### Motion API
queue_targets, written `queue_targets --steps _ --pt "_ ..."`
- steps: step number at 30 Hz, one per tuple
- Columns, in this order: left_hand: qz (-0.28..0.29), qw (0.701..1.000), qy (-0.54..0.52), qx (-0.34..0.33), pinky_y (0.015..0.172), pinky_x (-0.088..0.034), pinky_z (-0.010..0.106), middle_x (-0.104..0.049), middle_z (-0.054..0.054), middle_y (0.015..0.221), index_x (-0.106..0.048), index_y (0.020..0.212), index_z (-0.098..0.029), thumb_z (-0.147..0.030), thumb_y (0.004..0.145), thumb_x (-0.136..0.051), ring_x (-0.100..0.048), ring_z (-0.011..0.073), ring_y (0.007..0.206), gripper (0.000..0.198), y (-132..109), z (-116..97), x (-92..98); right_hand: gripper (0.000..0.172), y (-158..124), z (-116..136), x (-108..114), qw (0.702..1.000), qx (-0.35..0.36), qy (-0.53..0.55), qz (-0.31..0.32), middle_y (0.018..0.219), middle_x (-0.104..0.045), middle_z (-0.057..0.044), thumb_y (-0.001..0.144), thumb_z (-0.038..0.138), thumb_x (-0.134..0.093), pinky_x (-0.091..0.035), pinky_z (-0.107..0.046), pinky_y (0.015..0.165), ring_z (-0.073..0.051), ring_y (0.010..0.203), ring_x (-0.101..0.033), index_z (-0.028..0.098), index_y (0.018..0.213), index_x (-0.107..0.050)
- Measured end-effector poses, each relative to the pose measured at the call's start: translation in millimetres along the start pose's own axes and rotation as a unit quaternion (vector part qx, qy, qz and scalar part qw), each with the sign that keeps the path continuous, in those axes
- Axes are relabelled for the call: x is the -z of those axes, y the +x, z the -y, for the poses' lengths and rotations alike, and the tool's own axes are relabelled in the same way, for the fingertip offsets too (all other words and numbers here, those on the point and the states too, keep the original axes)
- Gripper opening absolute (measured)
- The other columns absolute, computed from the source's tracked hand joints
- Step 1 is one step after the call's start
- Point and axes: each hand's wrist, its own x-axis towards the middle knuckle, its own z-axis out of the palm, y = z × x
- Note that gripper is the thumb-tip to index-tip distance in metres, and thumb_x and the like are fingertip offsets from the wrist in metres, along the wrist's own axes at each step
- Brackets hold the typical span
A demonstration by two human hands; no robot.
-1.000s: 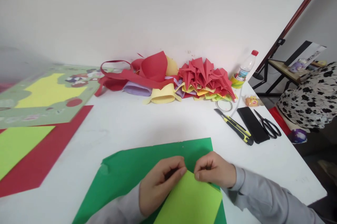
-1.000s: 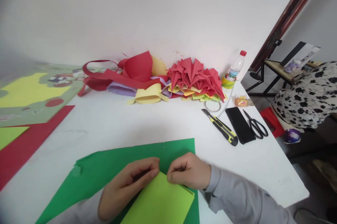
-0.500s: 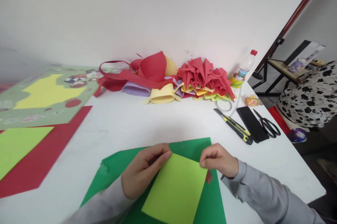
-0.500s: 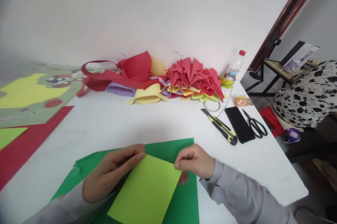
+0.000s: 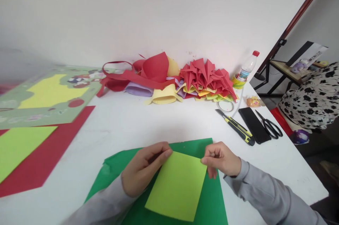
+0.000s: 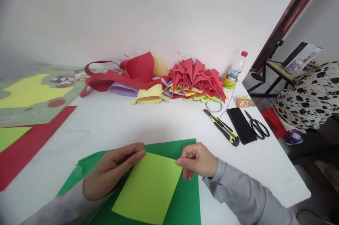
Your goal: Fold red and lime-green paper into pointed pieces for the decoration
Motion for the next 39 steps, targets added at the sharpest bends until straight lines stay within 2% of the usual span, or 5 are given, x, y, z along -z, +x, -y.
queue_targets --steps 8,15,26,34,39 --pt "-0.002 0.999 -0.023 0.03 0.049 -0.027 0.023 -0.035 -0.005 0.057 -0.05 0.06 -0.02 -0.06 0.082 -0.05 -0.031 0.0108 0.054 0.046 1.9 2.5 -1.2 0.051 -1.4 1.8 -0.4 0.999 0.019 -0.034 -0.032 0.037 -0.052 0.007 0.069 0.064 -0.068 -0.028 -0.015 0.03 -0.005 0.028 -0.039 0.019 0.058 -0.046" --pt "-0.016 0.994 -0.055 0.09 0.049 -0.032 0.021 -0.049 -0.003 0.06 -0.061 0.068 -0.019 -0.062 0.075 -0.058 -0.04 0.0118 0.055 0.043 -0.8 -4.5 -6.7 0.05 0.8 1.6 4.4 0.991 0.055 -0.017 -0.123 0.037 -0.053 0.005 0.071 0.065 -0.065 -0.026 -0.017 0.031 -0.006 0.027 -0.037 0.02 0.061 -0.048" --pt "-0.066 0.987 -0.078 0.123 0.05 -0.044 0.022 -0.069 0.003 0.068 -0.075 0.076 -0.019 -0.058 0.067 -0.07 -0.055 0.0155 0.059 0.04 2.8 -2.2 -5.6 0.049 -0.6 1.7 2.8 0.985 0.087 -0.084 -0.12 0.035 -0.044 0.008 0.079 0.063 -0.059 -0.025 -0.019 0.036 -0.005 0.031 -0.031 0.021 0.058 -0.044" --pt "-0.074 0.977 -0.115 0.163 0.047 -0.042 0.022 -0.069 0.002 0.063 -0.076 0.076 -0.019 -0.055 0.062 -0.074 -0.055 0.0146 0.055 0.039 2.2 -5.6 -6.3 0.053 -2.6 0.4 5.3 0.973 0.122 -0.142 -0.133 0.037 -0.038 0.008 0.084 0.064 -0.052 -0.023 -0.02 0.038 -0.005 0.033 -0.03 0.02 0.055 -0.043" --pt "-0.053 0.97 -0.138 0.195 0.047 -0.042 0.023 -0.068 0.003 0.061 -0.074 0.077 -0.018 -0.059 0.061 -0.073 -0.056 0.015 0.053 0.044 1.4 -4.7 -8.1 0.048 0.4 -1.4 4.4 0.981 0.113 -0.101 -0.119 0.05 -0.049 0.006 0.08 0.066 -0.056 -0.034 -0.02 0.044 -0.008 0.043 -0.044 0.018 0.08 -0.056"
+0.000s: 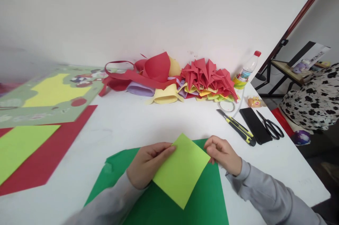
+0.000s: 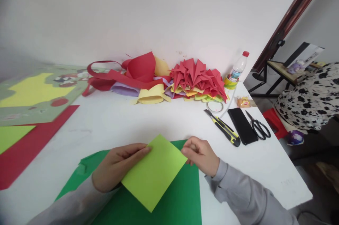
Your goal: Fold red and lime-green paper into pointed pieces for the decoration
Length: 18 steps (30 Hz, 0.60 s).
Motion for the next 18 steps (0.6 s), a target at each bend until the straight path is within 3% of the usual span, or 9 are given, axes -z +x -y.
queue_targets --steps 2,5,9,12,14,18 --pt "0.016 1.0 0.002 0.007 0.048 -0.043 0.023 -0.068 0.003 0.061 -0.073 0.075 -0.017 -0.061 0.061 -0.072 -0.057 0.0154 0.053 0.046 -0.3 1.4 -1.4 0.045 0.8 0.8 -1.4 0.999 0.016 -0.032 0.005 0.05 -0.045 0.008 0.08 0.062 -0.06 -0.032 -0.02 0.045 -0.007 0.044 -0.039 0.017 0.084 -0.059" --pt "0.026 1.0 0.009 0.012 0.047 -0.042 0.023 -0.066 0.002 0.06 -0.072 0.073 -0.017 -0.062 0.061 -0.071 -0.055 0.0148 0.052 0.047 0.3 3.6 -2.2 0.046 1.2 2.0 -2.7 0.997 0.025 -0.074 0.008 0.049 -0.042 0.007 0.08 0.06 -0.061 -0.03 -0.02 0.045 -0.006 0.046 -0.036 0.017 0.066 -0.057" --pt "-0.013 0.999 0.043 -0.029 0.049 -0.042 0.023 -0.066 0.002 0.063 -0.072 0.079 -0.017 -0.059 0.064 -0.07 -0.054 0.0138 0.054 0.045 4.0 6.1 0.4 0.05 0.9 1.8 -3.9 0.995 -0.091 -0.005 0.027 0.041 -0.045 0.007 0.073 0.066 -0.063 -0.028 -0.019 0.036 -0.007 0.036 -0.039 0.018 0.064 -0.055" --pt "-0.046 0.991 0.075 -0.098 0.053 -0.044 0.023 -0.066 0.0 0.066 -0.071 0.084 -0.019 -0.056 0.065 -0.072 -0.056 0.0141 0.058 0.041 6.1 6.6 1.9 0.049 1.3 2.0 -5.0 0.99 -0.127 0.06 -0.008 0.037 -0.046 0.008 0.068 0.065 -0.068 -0.024 -0.018 0.031 -0.006 0.029 -0.037 0.018 0.065 -0.057" --pt "-0.024 0.993 0.055 -0.097 0.051 -0.046 0.024 -0.066 0.0 0.067 -0.07 0.084 -0.02 -0.056 0.065 -0.072 -0.057 0.0147 0.057 0.042 6.2 5.9 1.8 0.048 2.4 2.1 -5.0 0.986 -0.128 0.097 -0.05 0.035 -0.047 0.008 0.064 0.064 -0.072 -0.022 -0.018 0.029 -0.005 0.027 -0.035 0.017 0.064 -0.059" --pt "0.035 0.999 -0.017 -0.032 0.042 -0.046 0.024 -0.063 -0.003 0.058 -0.067 0.083 -0.019 -0.056 0.065 -0.074 -0.052 0.0112 0.042 0.042 7.3 4.2 1.8 0.048 6.5 -0.6 -2.7 0.973 -0.128 0.169 -0.086 0.036 -0.051 0.006 0.06 0.06 -0.077 -0.022 -0.017 0.028 -0.004 0.026 -0.035 0.015 0.064 -0.062"
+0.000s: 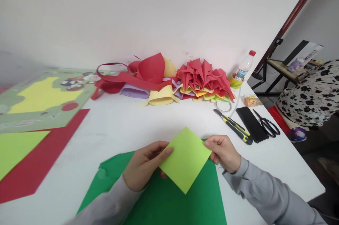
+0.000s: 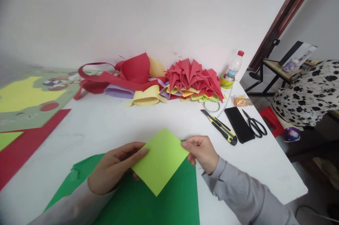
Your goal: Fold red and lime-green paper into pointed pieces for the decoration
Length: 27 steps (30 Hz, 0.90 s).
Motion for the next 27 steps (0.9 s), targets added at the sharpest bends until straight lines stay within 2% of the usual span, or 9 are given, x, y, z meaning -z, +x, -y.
queue_targets --steps 3,7,12,16,22,27 --pt "0.004 0.997 -0.063 0.035 0.041 -0.048 0.023 -0.065 -0.003 0.063 -0.064 0.089 -0.018 -0.052 0.061 -0.08 -0.056 0.0111 0.044 0.047 3 1 0.3 0.047 4 -3 2 0.999 0.002 0.029 -0.015 0.037 -0.053 0.005 0.059 0.057 -0.079 -0.024 -0.016 0.028 -0.004 0.027 -0.038 0.014 0.067 -0.063" --pt "0.049 0.986 -0.131 0.09 0.042 -0.051 0.023 -0.068 0.0 0.069 -0.064 0.101 -0.017 -0.044 0.052 -0.087 -0.062 0.0143 0.052 0.061 2 4 -4.8 0.047 7 -6 1 0.997 0.008 0.053 -0.053 0.036 -0.051 0.006 0.058 0.056 -0.08 -0.024 -0.016 0.028 -0.004 0.027 -0.037 0.014 0.069 -0.063" --pt "0.107 0.984 -0.094 0.106 0.043 -0.052 0.023 -0.066 0.0 0.059 -0.067 0.082 -0.013 -0.043 0.049 -0.089 -0.063 0.0151 0.05 0.05 -5 7 -14.8 0.047 7 -3 -1 0.996 0.014 0.065 -0.064 0.037 -0.051 0.007 0.058 0.056 -0.08 -0.025 -0.015 0.029 -0.004 0.029 -0.038 0.014 0.07 -0.063" --pt "0.108 0.987 -0.072 0.091 0.043 -0.053 0.024 -0.065 -0.001 0.059 -0.068 0.083 -0.013 -0.043 0.051 -0.087 -0.063 0.0145 0.049 0.048 -5 10 -15.8 0.048 7 -1 -1 0.995 0.013 0.065 -0.071 0.037 -0.051 0.006 0.057 0.057 -0.08 -0.025 -0.015 0.03 -0.004 0.029 -0.038 0.015 0.068 -0.062" --pt "0.15 0.984 -0.036 0.087 0.044 -0.055 0.026 -0.064 0.0 0.06 -0.068 0.085 -0.013 -0.043 0.055 -0.085 -0.064 0.0161 0.051 0.046 0 14 -13.2 0.045 8 -5 0 0.995 0.02 0.066 -0.069 0.037 -0.051 0.007 0.06 0.056 -0.08 -0.025 -0.016 0.03 -0.004 0.029 -0.038 0.015 0.068 -0.06" --pt "0.139 0.986 -0.029 0.083 0.042 -0.054 0.026 -0.064 0.0 0.059 -0.068 0.083 -0.013 -0.043 0.052 -0.086 -0.063 0.016 0.05 0.046 0 14 -13.9 0.047 7 -3 -1 0.995 0.013 0.065 -0.071 0.037 -0.051 0.007 0.059 0.057 -0.08 -0.026 -0.016 0.03 -0.005 0.028 -0.038 0.015 0.067 -0.06"
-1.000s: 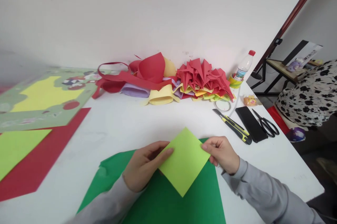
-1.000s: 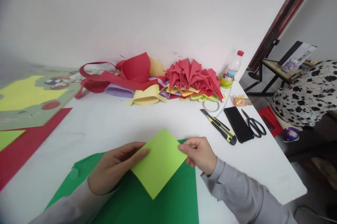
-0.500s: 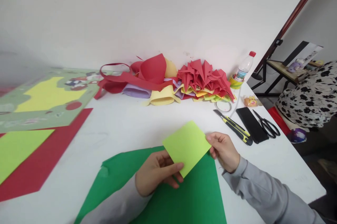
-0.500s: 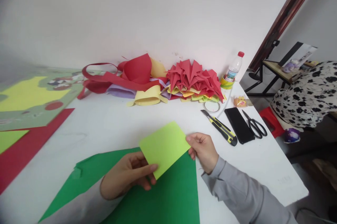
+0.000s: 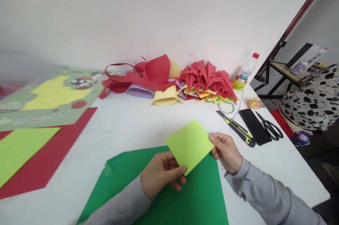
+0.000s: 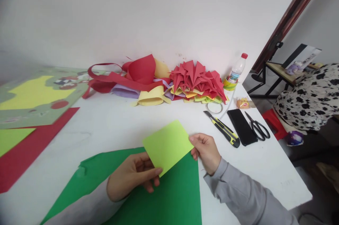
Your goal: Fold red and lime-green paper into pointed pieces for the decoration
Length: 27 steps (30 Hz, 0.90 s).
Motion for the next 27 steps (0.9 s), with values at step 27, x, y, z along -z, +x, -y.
queue_targets --steps 27 --pt "-0.008 1.0 -0.012 -0.01 0.04 -0.051 0.025 -0.063 0.0 0.049 -0.066 0.071 -0.013 -0.045 0.049 -0.086 -0.06 0.015 0.042 0.043 2.7 4.2 -1.7 0.04 -2.8 1.0 0.5 0.999 0.019 -0.037 0.036 0.04 -0.055 0.005 0.061 0.049 -0.081 -0.028 -0.016 0.032 -0.005 0.031 -0.041 0.015 0.071 -0.063"
